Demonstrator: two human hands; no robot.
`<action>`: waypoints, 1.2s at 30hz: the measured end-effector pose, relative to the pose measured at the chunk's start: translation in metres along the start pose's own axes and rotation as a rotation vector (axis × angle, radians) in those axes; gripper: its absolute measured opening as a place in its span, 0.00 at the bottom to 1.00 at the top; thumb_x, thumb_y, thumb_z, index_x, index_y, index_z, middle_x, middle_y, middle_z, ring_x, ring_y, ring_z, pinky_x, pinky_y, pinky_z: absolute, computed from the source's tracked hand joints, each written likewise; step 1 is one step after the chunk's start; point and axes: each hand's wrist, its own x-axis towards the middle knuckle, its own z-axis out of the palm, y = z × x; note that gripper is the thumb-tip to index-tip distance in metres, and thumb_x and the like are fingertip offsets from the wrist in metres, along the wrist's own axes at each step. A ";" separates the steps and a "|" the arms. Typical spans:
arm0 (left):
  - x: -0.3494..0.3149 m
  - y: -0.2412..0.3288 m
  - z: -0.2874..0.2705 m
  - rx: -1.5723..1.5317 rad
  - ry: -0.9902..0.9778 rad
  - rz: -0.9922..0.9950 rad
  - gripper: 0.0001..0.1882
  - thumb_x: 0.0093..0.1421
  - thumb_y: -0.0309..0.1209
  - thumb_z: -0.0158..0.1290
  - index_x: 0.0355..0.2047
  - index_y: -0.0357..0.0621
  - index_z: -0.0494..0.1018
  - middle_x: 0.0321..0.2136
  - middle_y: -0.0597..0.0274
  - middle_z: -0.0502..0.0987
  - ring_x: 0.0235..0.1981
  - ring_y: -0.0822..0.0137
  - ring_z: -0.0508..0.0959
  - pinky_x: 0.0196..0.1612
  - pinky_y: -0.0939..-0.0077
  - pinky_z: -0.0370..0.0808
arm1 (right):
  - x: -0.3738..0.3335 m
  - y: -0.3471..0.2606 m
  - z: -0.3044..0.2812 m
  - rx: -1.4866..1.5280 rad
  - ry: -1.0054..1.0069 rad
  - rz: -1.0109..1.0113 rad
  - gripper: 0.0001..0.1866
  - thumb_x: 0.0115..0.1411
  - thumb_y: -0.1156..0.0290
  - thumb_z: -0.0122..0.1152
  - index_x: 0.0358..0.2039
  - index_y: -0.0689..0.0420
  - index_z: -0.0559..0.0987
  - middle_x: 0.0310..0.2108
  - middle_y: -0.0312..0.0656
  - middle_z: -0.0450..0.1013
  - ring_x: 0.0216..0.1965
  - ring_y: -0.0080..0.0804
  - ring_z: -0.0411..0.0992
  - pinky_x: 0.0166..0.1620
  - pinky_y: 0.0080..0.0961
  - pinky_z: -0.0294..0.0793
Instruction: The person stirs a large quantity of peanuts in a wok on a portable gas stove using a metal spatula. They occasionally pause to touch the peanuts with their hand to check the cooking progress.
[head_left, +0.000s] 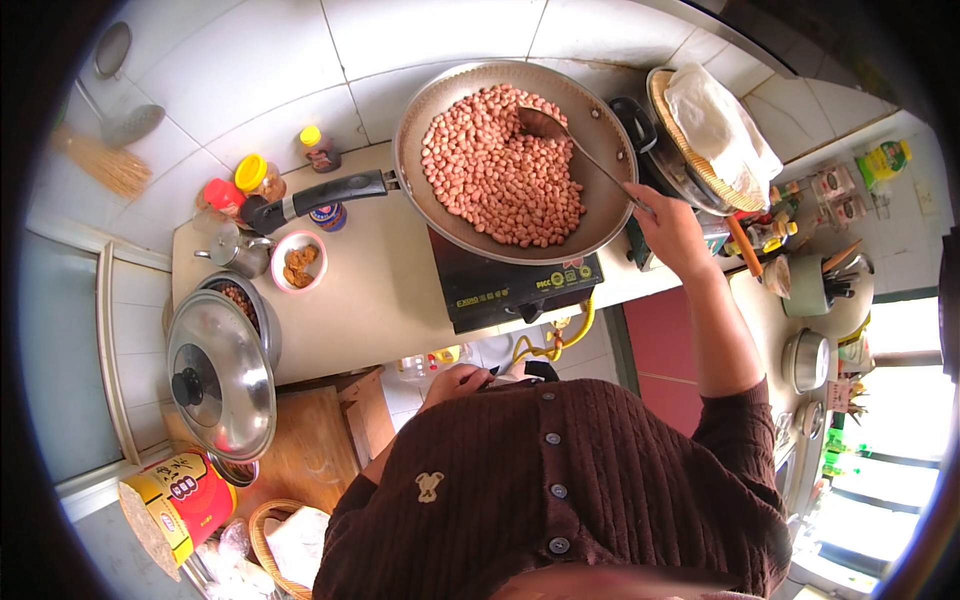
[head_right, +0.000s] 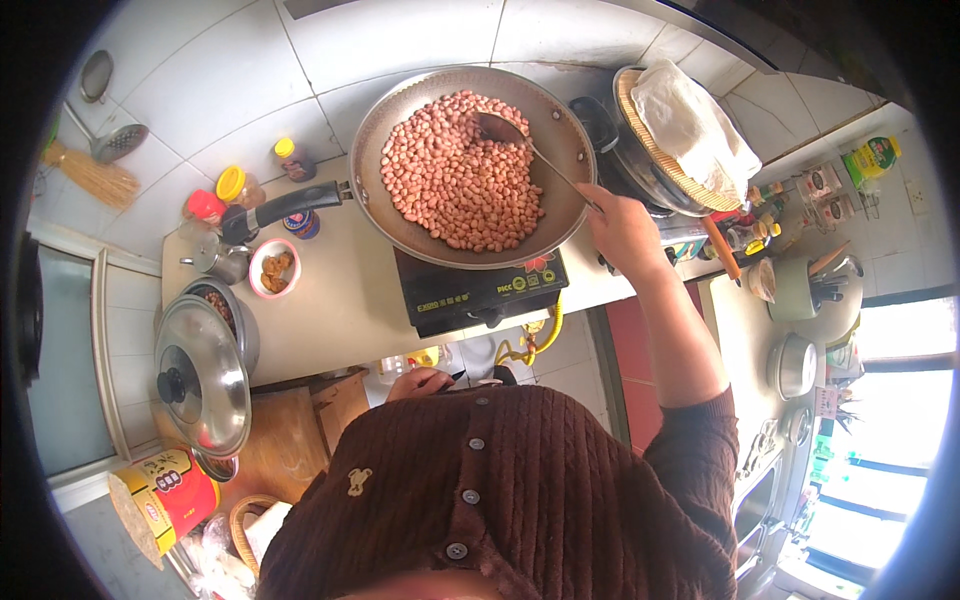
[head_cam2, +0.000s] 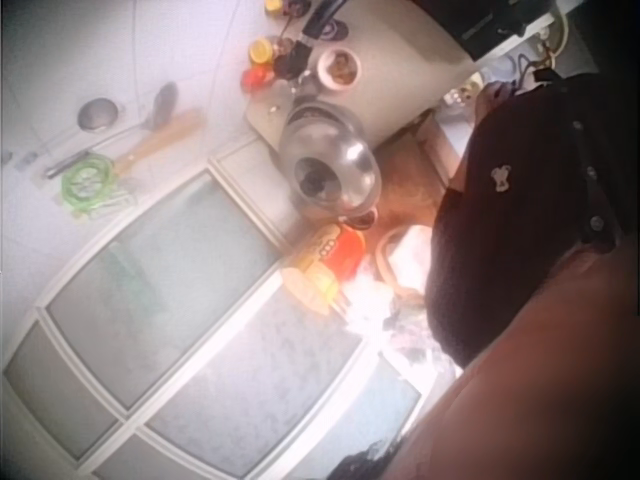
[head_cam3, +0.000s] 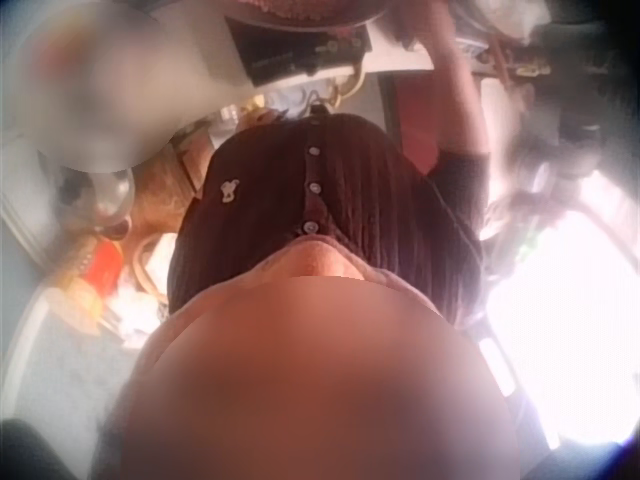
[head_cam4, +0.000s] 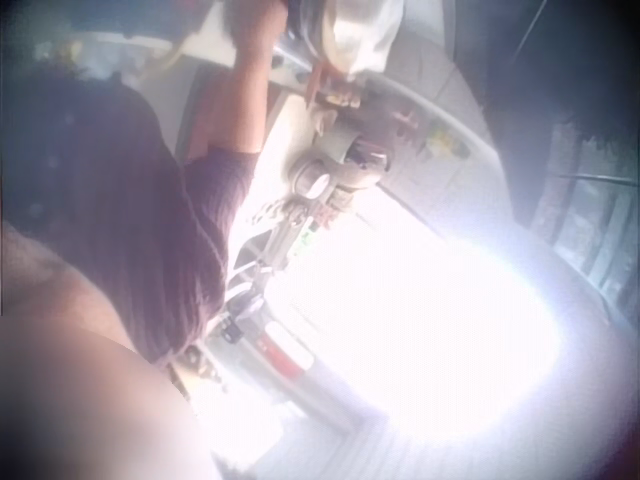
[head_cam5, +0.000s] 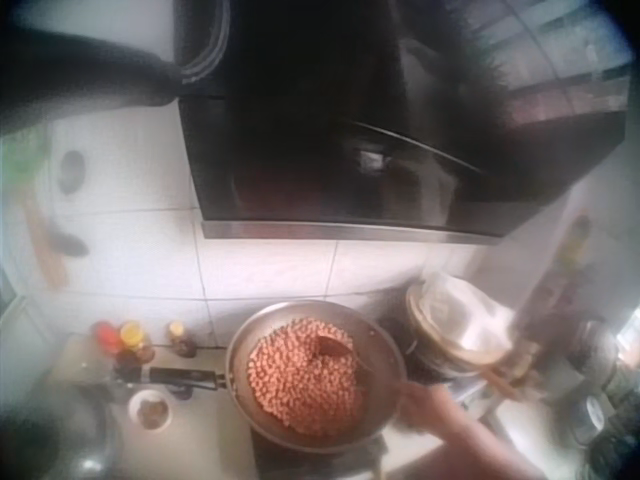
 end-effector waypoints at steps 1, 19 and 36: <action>0.001 0.001 0.000 -0.002 -0.005 0.005 0.18 0.67 0.40 0.49 0.38 0.37 0.80 0.32 0.59 0.81 0.36 0.70 0.77 0.43 0.74 0.71 | -0.010 0.000 -0.005 -0.045 0.026 -0.038 0.20 0.61 0.73 0.55 0.55 0.54 0.75 0.24 0.49 0.75 0.24 0.35 0.69 0.34 0.30 0.71; 0.010 0.006 0.004 0.059 -0.059 -0.040 0.18 0.67 0.42 0.49 0.40 0.40 0.79 0.34 0.63 0.81 0.37 0.74 0.76 0.44 0.77 0.71 | -0.077 -0.044 -0.063 0.046 -0.394 0.210 0.20 0.62 0.74 0.53 0.55 0.53 0.75 0.37 0.56 0.77 0.38 0.48 0.77 0.43 0.35 0.74; 0.005 -0.001 0.008 0.017 -0.025 -0.045 0.18 0.67 0.41 0.48 0.40 0.39 0.80 0.35 0.62 0.81 0.38 0.74 0.77 0.45 0.78 0.71 | -0.031 -0.030 0.002 0.174 -0.115 -0.100 0.20 0.61 0.75 0.53 0.55 0.58 0.74 0.36 0.56 0.77 0.35 0.45 0.78 0.39 0.31 0.75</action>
